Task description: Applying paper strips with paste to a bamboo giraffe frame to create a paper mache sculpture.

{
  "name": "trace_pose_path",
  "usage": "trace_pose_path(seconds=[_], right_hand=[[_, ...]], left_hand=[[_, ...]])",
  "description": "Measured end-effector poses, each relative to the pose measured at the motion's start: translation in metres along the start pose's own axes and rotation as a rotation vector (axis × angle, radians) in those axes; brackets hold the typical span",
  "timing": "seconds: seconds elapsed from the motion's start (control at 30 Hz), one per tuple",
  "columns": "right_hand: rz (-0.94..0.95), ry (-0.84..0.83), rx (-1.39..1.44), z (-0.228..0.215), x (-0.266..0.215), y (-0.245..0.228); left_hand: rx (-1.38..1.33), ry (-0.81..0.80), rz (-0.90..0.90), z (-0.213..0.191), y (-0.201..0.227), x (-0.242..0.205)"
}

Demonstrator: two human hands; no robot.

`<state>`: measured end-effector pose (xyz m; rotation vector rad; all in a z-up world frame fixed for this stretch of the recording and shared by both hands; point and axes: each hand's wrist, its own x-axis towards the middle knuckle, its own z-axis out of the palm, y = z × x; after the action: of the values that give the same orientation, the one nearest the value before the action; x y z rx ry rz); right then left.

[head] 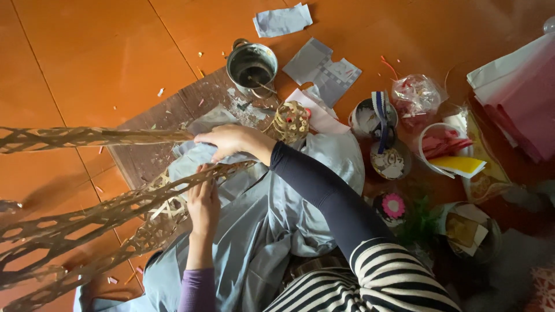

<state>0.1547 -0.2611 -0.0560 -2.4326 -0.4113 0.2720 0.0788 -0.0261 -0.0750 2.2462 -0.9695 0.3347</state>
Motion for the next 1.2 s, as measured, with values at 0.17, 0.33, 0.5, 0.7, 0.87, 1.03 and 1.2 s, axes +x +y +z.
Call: trace_pose_path(seconds=[0.17, 0.33, 0.5, 0.7, 0.87, 1.03, 1.2], right_hand=[[0.006, -0.005, -0.01, -0.006, -0.001, -0.002], [-0.05, -0.019, -0.034, -0.01, -0.001, -0.001], [-0.078, 0.048, -0.089, -0.018, -0.008, -0.003], [0.013, 0.013, -0.104, -0.04, -0.012, -0.015], [0.072, -0.008, -0.111, -0.042, -0.016, -0.022], [0.075, -0.011, -0.095, -0.04, -0.016, -0.022], [0.088, -0.012, -0.109, -0.037, -0.019, -0.021]], left_hand=[[0.008, 0.034, -0.004, 0.027, 0.01, -0.009], [0.19, -0.009, -0.106, 0.084, -0.006, -0.028], [0.335, -0.116, -0.303, 0.138, -0.02, -0.041], [0.251, -0.045, -0.235, 0.172, -0.016, -0.062], [0.124, -0.014, -0.143, 0.115, 0.025, -0.057], [-0.074, 0.184, -0.002, 0.067, 0.024, -0.036], [-0.354, -0.013, -0.399, 0.06, -0.004, -0.007]])
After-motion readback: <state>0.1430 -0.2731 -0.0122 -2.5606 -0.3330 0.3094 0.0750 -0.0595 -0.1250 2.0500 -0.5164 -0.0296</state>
